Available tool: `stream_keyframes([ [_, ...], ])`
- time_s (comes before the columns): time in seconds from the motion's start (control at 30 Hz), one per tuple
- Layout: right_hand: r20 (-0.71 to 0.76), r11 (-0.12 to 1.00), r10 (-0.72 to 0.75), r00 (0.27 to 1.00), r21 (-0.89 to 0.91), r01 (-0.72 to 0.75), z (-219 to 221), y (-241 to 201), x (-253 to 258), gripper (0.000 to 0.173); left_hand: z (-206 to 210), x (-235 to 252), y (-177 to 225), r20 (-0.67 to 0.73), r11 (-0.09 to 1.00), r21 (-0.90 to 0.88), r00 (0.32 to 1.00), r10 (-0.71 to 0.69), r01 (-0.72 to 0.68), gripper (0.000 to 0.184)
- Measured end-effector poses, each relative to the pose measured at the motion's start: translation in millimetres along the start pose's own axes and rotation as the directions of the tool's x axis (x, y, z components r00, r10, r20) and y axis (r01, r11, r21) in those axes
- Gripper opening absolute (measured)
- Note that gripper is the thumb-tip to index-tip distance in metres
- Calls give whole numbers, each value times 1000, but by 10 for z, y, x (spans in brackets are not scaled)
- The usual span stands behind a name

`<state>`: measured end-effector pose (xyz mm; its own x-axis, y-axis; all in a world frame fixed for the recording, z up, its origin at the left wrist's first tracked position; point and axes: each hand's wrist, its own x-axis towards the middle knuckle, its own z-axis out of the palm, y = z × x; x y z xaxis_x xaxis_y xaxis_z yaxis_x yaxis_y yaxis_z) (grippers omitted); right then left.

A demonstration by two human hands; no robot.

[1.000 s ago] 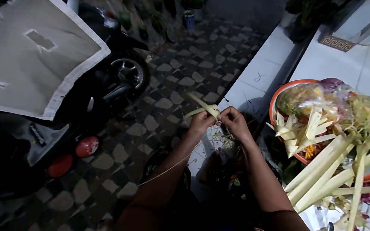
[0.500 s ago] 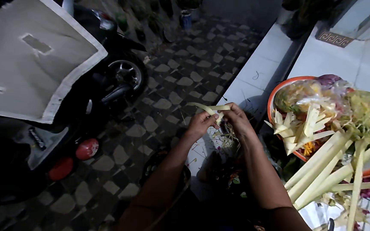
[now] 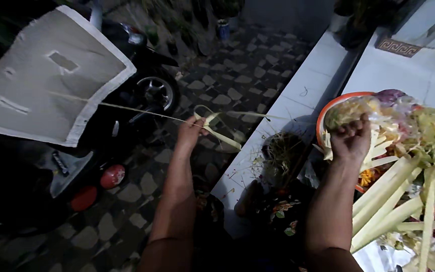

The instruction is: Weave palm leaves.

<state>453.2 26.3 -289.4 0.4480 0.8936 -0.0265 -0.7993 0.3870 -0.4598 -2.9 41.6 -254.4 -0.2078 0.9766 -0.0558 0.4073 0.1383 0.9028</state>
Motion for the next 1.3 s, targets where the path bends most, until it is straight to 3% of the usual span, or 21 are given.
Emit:
stream_keyframes([
  [0.1, -109, 994, -112, 988, -9, 112, -13, -140, -10, 37, -162, 36, -54, -117, 991, -125, 991, -68, 53, 31],
  [0.17, -156, 969, -185, 970, -191, 154, 111, -132, -76, 37, -194, 17, -49, -177, 967, -249, 979, -104, 58, 30],
  [0.23, -96, 901, -154, 983, -422, 99, 306, -17, -192, 37, -111, -40, -7, -167, 941, -336, 981, -100, 39, 28],
  [0.33, 141, 739, 85, 986, -673, 32, 488, 336, -376, 39, 167, -152, 77, -101, 908, -418, 993, -64, 16, 26],
  [0.47, 300, 381, 469, 831, -917, 116, 688, 922, -714, 39, 646, -396, 189, 22, 863, -503, 999, -40, 46, 21],
  [0.57, 345, 334, 550, 761, -926, 178, 652, 1246, -841, 35, 949, -556, 279, 136, 875, -475, 990, -31, 92, 20],
  [0.73, 239, 515, 523, 818, -853, -80, 575, 1375, -864, 18, 1256, -614, 240, 197, 908, -415, 980, 41, 45, 20],
  [0.8, 235, 546, 456, 859, -836, -61, 579, 1356, -855, 12, 1287, -607, 236, 190, 900, -433, 981, 43, 45, 21],
  [0.87, 296, 515, 363, 883, -854, 75, 581, 1349, -861, 13, 1273, -599, 267, 191, 883, -462, 981, 17, 75, 22],
  [0.93, 437, 433, 226, 871, -846, 312, 567, 1391, -893, 13, 1249, -593, 302, 195, 855, -505, 981, -20, 117, 21],
  [1.0, 598, 245, 137, 790, -793, 558, 571, 1393, -928, 12, 1212, -606, 336, 211, 826, -535, 975, -72, 177, 18],
  [1.07, 708, 62, 122, 696, -705, 706, 603, 1361, -951, 10, 1149, -602, 342, 259, 803, -549, 961, -99, 231, 19],
  [1.17, 784, -49, 139, 605, -605, 795, 604, 1312, -931, 7, 984, -577, 309, 408, 773, -573, 913, -19, 272, 22],
  [1.3, 815, -20, 162, 557, -561, 827, 590, 1220, -873, 12, 800, -585, 318, 533, 758, -587, 840, 97, 284, 25],
])
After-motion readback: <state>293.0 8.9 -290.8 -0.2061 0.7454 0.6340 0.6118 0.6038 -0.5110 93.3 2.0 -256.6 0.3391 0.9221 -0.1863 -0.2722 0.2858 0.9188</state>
